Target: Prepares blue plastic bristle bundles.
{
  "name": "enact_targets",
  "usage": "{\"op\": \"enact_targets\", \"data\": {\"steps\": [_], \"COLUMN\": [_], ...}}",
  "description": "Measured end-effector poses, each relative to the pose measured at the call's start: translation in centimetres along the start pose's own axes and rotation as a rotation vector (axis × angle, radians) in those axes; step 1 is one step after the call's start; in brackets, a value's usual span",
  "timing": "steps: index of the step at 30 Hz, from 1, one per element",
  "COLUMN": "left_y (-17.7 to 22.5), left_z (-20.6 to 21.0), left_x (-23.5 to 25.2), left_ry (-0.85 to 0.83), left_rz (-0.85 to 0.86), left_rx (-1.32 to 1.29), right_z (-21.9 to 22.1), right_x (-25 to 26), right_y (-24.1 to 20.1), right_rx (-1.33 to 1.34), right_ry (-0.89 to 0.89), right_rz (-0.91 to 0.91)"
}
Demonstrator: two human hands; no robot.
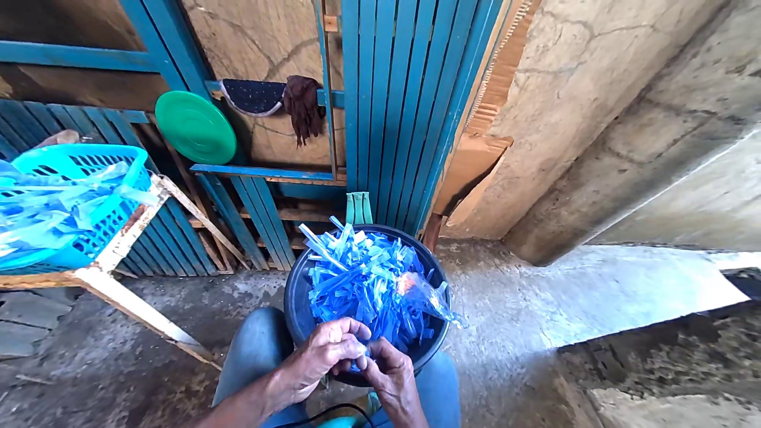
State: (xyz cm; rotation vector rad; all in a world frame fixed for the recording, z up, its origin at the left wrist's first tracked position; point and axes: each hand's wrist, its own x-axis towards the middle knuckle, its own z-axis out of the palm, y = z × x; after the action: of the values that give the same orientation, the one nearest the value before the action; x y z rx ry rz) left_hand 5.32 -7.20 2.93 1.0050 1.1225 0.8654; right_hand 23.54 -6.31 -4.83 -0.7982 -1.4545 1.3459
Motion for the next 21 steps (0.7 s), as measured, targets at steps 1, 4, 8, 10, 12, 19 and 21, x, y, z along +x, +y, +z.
{"op": "enact_targets", "data": {"steps": [1,4,8,10,12,19,21], "left_y": [0.0,0.1,-0.4,-0.9,-1.4,-3.3,-3.2], "left_z": [-0.1,-0.5,-0.4,-0.1,0.0,-0.5,-0.3], "left_x": [0.0,0.2,0.2,0.2,0.2,0.2,-0.1], "left_ry": [-0.006,0.006,-0.013,0.012,0.021,0.11,0.155], "left_rz": [0.003,0.01,0.052,0.154,0.24,0.633,0.652], "left_rx": [-0.002,-0.019,-0.046,-0.038,0.006,0.448,0.517], "right_z": [-0.2,-0.8,-0.8,-0.5,-0.3,0.2,0.6], "right_x": [0.0,-0.3,-0.3,-0.2,-0.2,0.0,-0.1], "right_y": [0.0,0.3,-0.3,-0.3,-0.3,-0.5,-0.3], "right_rx": [0.09,0.454,0.834,0.977,1.072,0.989,0.895], "right_ry": [-0.023,-0.125,-0.291,-0.315,-0.304,-0.167,-0.094], "right_rz": [0.019,0.107,0.251,0.291,0.313,0.263,0.222]}}
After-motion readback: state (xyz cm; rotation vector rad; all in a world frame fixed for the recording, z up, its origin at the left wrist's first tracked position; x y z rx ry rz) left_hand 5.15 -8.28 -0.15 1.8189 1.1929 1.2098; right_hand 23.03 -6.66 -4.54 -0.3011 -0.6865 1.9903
